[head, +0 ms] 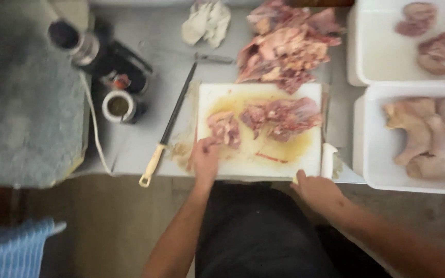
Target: A person is rapidly deboning whole chickens on a cutting board and sorting the parts into different plastic bins.
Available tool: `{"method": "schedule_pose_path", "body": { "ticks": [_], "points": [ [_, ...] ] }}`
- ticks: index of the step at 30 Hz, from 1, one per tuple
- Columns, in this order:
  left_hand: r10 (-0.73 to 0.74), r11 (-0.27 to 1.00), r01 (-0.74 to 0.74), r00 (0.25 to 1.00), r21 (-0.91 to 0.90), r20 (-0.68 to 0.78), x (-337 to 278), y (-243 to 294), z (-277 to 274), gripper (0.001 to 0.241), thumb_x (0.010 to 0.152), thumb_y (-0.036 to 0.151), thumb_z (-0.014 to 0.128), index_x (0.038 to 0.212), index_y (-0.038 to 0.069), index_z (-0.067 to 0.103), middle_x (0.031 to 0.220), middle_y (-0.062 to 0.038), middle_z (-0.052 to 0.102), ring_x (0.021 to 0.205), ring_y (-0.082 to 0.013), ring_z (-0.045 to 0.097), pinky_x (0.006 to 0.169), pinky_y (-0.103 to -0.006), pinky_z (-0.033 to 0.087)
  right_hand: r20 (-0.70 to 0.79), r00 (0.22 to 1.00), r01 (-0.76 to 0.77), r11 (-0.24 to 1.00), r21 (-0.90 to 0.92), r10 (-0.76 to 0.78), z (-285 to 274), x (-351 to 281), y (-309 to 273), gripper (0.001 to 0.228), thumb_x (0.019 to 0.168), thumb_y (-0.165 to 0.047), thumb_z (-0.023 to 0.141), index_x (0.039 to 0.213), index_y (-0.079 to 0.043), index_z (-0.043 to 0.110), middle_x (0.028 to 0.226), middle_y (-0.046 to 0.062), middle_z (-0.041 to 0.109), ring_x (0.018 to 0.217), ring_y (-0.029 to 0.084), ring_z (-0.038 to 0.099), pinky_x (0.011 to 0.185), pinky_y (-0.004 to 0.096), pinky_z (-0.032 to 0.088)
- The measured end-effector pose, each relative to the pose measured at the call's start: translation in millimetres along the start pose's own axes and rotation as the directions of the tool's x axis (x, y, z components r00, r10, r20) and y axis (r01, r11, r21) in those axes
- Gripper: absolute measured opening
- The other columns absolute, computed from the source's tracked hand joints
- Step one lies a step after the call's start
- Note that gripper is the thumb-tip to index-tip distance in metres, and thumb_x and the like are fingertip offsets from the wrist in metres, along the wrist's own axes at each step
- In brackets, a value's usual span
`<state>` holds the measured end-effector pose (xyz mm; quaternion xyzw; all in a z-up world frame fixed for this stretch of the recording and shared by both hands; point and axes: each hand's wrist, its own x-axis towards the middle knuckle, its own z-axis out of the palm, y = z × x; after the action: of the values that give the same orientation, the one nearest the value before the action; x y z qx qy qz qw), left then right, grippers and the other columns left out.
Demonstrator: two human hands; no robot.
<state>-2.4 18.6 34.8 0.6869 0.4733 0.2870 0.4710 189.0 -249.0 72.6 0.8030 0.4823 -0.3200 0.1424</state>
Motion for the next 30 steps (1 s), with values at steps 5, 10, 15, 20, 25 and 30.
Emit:
{"method": "schedule_pose_path", "body": {
  "ticks": [5,10,15,20,25,30],
  "points": [
    [-0.383,0.420,0.630,0.776,-0.654,0.502,13,49,-6,0.017,0.091,0.024,0.059,0.102,0.015,0.068,0.070,-0.005,0.058,0.042,-0.0217,0.050,0.048,-0.0387,0.041,-0.055,0.975,-0.171,0.889,0.425,0.214,32,-45,0,0.046,0.099,-0.061,0.051,0.105,-0.015,0.049,0.085,0.021,0.073,0.083,0.050,0.069,0.073,0.062,0.050],
    [-0.487,0.465,0.829,0.533,-0.312,0.692,6,76,73,0.059,0.097,0.050,0.043,0.092,-0.004,0.065,0.075,-0.019,0.065,0.046,-0.0329,0.056,0.042,-0.0375,0.040,0.018,0.918,-0.296,0.653,0.697,0.397,60,-103,9,0.044,0.099,-0.059,0.052,0.096,-0.016,0.046,0.076,0.015,0.071,0.076,0.044,0.068,0.068,0.054,0.047],
    [-0.146,0.530,0.717,0.604,-0.453,0.784,-10,237,213,0.005,0.097,0.015,0.067,0.099,0.016,0.063,0.067,0.000,0.064,0.072,-0.0085,0.065,0.063,-0.0232,0.051,0.071,0.833,-0.364,0.447,0.817,0.549,76,-144,25,0.041,0.099,-0.057,0.054,0.095,-0.016,0.047,0.077,0.013,0.073,0.078,0.041,0.069,0.071,0.049,0.048],
    [-0.010,0.634,0.675,0.495,-0.377,0.869,-12,385,357,0.024,0.086,0.036,0.071,0.106,0.025,0.063,0.083,0.001,0.068,0.071,-0.0113,0.062,0.071,-0.0278,0.043,0.120,0.783,-0.362,0.291,0.885,0.610,70,-165,32,0.038,0.097,-0.052,0.059,0.093,-0.016,0.048,0.078,0.013,0.078,0.080,0.040,0.073,0.072,0.046,0.049],
    [-0.023,0.780,0.525,0.570,-0.342,0.821,-2,378,311,0.086,0.078,0.040,0.062,0.157,0.014,0.041,0.123,-0.003,0.053,0.110,-0.0178,0.054,0.103,-0.0414,0.044,0.095,0.829,-0.325,0.336,0.884,0.551,74,-168,34,0.038,0.099,-0.050,0.059,0.092,-0.015,0.047,0.070,0.009,0.072,0.066,0.033,0.069,0.066,0.044,0.046],
    [-0.007,0.891,0.272,0.807,-0.362,0.590,102,168,234,0.041,0.092,0.020,0.066,0.132,0.016,0.064,0.139,-0.003,0.069,0.127,-0.0134,0.062,0.099,-0.0338,0.047,-0.005,0.884,-0.225,0.435,0.872,0.468,90,-151,47,0.036,0.096,-0.050,0.061,0.097,-0.016,0.051,0.076,0.015,0.076,0.079,0.041,0.073,0.073,0.045,0.050]
  ]
}}
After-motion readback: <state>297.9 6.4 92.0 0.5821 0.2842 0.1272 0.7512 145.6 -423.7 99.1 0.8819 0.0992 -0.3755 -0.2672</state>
